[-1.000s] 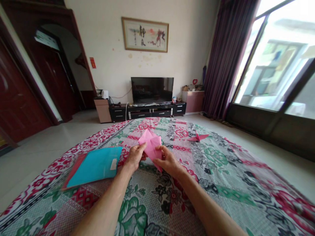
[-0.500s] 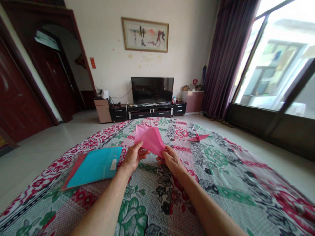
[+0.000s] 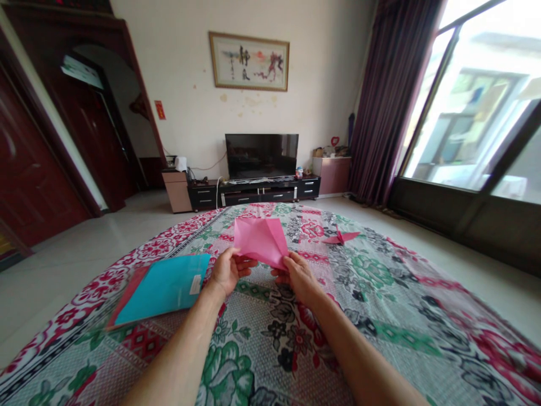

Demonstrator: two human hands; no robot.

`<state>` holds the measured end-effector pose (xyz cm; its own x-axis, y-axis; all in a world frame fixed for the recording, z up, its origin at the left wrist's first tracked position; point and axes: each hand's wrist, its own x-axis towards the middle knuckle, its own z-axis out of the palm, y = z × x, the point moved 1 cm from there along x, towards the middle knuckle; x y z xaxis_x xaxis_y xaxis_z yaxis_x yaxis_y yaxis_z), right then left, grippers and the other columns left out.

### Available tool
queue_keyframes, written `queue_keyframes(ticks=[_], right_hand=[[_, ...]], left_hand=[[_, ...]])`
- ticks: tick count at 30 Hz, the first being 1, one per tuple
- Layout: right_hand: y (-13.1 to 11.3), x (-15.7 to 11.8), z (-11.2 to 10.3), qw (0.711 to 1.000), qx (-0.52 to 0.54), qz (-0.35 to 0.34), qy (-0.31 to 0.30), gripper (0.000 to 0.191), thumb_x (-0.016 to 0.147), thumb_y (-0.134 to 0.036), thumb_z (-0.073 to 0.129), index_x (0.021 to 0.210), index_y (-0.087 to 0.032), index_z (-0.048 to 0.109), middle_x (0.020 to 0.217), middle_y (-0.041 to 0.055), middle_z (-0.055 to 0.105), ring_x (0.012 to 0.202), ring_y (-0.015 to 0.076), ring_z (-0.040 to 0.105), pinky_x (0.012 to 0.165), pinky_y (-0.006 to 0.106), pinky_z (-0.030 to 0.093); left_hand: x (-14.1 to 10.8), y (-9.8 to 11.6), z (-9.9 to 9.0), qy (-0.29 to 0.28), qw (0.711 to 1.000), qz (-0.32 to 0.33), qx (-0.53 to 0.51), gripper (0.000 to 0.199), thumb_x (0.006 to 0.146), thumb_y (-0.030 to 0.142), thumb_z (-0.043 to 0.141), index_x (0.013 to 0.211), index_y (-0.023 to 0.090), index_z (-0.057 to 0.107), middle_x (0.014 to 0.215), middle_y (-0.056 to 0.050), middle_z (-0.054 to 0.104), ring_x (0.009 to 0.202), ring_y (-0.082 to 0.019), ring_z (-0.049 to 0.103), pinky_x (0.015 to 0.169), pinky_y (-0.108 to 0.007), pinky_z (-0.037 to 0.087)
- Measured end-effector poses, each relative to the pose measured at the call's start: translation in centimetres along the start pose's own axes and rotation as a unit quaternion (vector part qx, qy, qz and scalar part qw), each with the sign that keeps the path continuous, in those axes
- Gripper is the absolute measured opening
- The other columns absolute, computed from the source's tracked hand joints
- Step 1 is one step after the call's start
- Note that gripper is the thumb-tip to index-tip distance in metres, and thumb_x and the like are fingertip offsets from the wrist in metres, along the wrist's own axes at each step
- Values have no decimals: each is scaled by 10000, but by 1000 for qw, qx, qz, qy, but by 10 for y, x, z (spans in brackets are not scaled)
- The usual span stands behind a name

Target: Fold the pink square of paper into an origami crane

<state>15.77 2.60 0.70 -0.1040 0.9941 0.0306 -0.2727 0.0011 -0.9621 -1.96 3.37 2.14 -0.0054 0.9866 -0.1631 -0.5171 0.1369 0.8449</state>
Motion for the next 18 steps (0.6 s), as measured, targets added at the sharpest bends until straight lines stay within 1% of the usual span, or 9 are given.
queue_keyframes(ticks=[4, 7, 10, 14, 18], right_hand=[[2, 4, -3, 999, 22, -2, 39, 236, 685, -341, 563, 859, -190, 511, 641, -39, 531, 493, 91, 566, 439, 195, 475], [2, 6, -6, 998, 29, -3, 60, 257, 678, -343, 580, 879, -191, 530, 649, -31, 530, 489, 88, 542, 437, 195, 472], [1, 6, -8, 997, 39, -6, 67, 231, 680, -356, 584, 847, -200, 552, 657, -27, 527, 507, 89, 508, 475, 208, 491], [0, 6, -10, 997, 42, 5, 69, 167, 680, -366, 582, 726, -209, 552, 621, -25, 501, 539, 106, 484, 509, 228, 505], [-2, 6, -12, 997, 39, 15, 71, 194, 676, -393, 603, 695, -203, 565, 626, -22, 512, 552, 115, 487, 503, 245, 504]], left_hand=[[-3, -2, -1, -4, 998, 55, 20, 95, 587, 167, 575, 680, 147, 569, 569, 29, 603, 492, -136, 588, 408, -235, 468], [-5, -4, 1, -42, 995, 75, 41, 108, 531, 144, 594, 636, 147, 571, 540, 39, 579, 495, -113, 554, 439, -211, 444], [-5, -6, 4, -75, 993, 78, 52, 132, 510, 149, 598, 641, 149, 589, 543, 25, 600, 537, -131, 574, 474, -213, 423], [-5, -8, 3, -67, 993, 70, 70, 111, 506, 159, 601, 615, 162, 577, 526, 21, 600, 527, -139, 572, 450, -208, 367], [-3, -10, 0, -73, 990, 76, 90, 62, 523, 150, 580, 572, 179, 556, 488, 29, 568, 464, -125, 517, 429, -213, 315]])
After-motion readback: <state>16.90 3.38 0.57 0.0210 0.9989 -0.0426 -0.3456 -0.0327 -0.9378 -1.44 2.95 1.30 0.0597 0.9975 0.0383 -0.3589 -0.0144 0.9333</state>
